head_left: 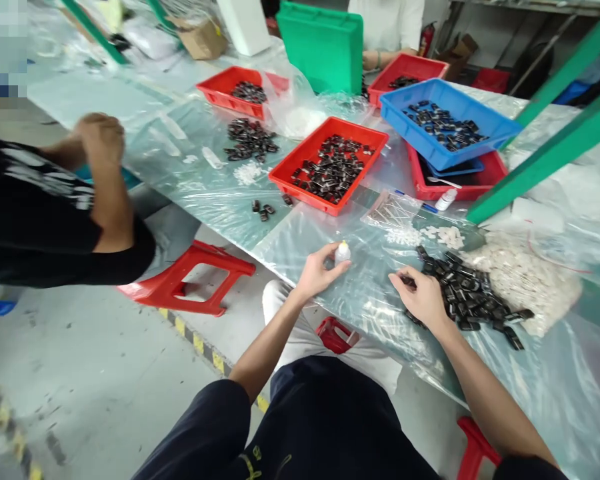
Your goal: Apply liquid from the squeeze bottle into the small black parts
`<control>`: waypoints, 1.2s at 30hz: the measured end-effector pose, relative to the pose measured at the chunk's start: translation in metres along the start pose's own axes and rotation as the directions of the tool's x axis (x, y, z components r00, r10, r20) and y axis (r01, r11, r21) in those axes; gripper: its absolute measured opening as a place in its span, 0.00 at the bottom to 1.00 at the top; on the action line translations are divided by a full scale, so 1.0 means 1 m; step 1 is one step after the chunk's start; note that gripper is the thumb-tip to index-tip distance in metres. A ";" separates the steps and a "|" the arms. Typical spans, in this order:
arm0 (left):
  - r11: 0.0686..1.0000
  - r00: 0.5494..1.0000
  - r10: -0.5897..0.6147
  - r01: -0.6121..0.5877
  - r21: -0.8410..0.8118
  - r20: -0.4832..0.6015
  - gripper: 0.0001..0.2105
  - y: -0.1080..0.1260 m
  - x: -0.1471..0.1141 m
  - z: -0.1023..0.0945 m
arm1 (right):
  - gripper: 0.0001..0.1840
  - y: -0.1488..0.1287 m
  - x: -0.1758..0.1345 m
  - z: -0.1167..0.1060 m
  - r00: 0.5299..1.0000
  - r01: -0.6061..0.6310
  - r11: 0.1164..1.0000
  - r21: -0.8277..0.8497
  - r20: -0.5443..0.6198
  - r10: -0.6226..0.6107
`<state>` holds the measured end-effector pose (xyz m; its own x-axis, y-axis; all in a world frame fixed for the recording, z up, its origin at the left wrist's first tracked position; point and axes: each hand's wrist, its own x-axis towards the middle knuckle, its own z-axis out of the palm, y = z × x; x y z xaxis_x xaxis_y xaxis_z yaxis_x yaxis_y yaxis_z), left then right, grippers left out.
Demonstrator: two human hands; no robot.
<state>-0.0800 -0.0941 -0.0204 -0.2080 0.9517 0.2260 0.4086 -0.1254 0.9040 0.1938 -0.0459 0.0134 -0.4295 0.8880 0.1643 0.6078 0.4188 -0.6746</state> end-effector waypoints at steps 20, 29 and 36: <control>0.973 0.995 0.067 -0.048 -0.227 0.079 0.21 0.043 -0.020 0.011 | 0.21 -0.004 0.004 -0.007 0.977 -0.166 0.535 0.829 0.211 -0.025; 0.991 0.987 0.112 -0.103 -0.086 0.113 0.18 0.054 -0.022 0.002 | 0.19 -0.002 0.003 -0.002 0.984 -0.120 0.537 0.835 0.170 -0.045; 0.996 0.989 0.085 -0.085 -0.004 0.119 0.17 0.059 -0.023 -0.003 | 0.22 0.000 0.002 -0.002 0.985 -0.127 0.550 0.825 0.170 -0.028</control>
<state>-0.0537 -0.1244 0.0285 -0.0652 0.9640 0.2576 0.4214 -0.2074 0.8828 0.1942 -0.0435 0.0158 -0.5534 0.8309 0.0580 -0.1623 -0.0393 -0.9860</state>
